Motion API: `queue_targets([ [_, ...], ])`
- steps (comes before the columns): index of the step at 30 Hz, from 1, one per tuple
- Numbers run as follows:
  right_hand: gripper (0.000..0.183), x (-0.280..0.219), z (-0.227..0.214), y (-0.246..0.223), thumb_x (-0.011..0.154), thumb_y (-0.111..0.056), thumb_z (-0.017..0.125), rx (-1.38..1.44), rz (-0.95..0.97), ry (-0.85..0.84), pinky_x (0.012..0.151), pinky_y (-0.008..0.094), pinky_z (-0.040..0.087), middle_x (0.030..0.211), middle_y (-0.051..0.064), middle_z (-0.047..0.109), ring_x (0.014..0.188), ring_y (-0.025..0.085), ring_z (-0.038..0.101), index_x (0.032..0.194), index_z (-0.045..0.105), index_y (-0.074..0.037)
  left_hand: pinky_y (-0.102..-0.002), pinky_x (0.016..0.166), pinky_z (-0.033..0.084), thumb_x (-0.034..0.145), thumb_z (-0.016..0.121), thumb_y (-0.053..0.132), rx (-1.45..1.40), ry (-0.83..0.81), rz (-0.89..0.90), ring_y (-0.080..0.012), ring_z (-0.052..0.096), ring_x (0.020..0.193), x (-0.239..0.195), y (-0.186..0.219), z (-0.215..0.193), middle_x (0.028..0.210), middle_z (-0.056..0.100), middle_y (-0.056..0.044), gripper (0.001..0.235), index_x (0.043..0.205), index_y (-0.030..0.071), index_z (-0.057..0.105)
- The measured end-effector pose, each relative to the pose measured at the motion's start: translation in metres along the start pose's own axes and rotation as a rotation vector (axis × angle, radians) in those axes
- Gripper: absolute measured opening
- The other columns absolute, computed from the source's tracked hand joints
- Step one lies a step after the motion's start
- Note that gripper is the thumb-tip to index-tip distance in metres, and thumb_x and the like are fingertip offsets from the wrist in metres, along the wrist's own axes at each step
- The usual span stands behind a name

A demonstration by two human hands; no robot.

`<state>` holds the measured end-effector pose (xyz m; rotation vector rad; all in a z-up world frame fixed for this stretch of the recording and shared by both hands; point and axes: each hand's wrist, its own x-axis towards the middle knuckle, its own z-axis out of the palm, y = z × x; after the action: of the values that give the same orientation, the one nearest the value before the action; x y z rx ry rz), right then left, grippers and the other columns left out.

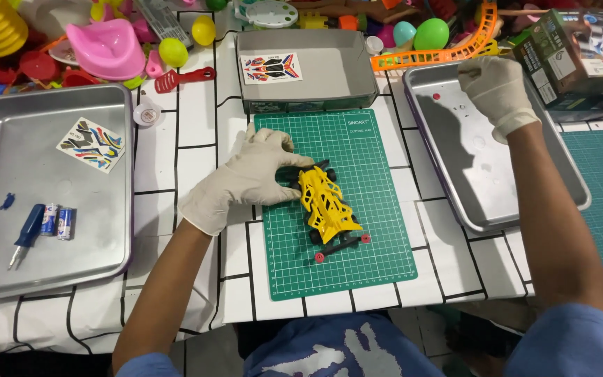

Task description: Assembling a mini 4WD toy car chassis, including motor and gear installation using a screwdriver.

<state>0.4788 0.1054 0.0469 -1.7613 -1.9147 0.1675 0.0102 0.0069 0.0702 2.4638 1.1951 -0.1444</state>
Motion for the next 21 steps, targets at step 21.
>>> queue_targets([
  [21,0.018,-0.132,0.089,-0.186,0.086,-0.005,0.079,0.489,-0.102,-0.254,0.062,0.029,0.059,0.09,0.013,0.073,0.074,0.022,0.071,0.104,0.078,-0.003,-0.061,0.123,0.008,0.068,0.08,0.073,-0.243,0.446,0.134,-0.0263,0.049,0.129,0.012,-0.024,0.06,0.119,0.055,0.003,0.059,0.112,0.034,0.072],
])
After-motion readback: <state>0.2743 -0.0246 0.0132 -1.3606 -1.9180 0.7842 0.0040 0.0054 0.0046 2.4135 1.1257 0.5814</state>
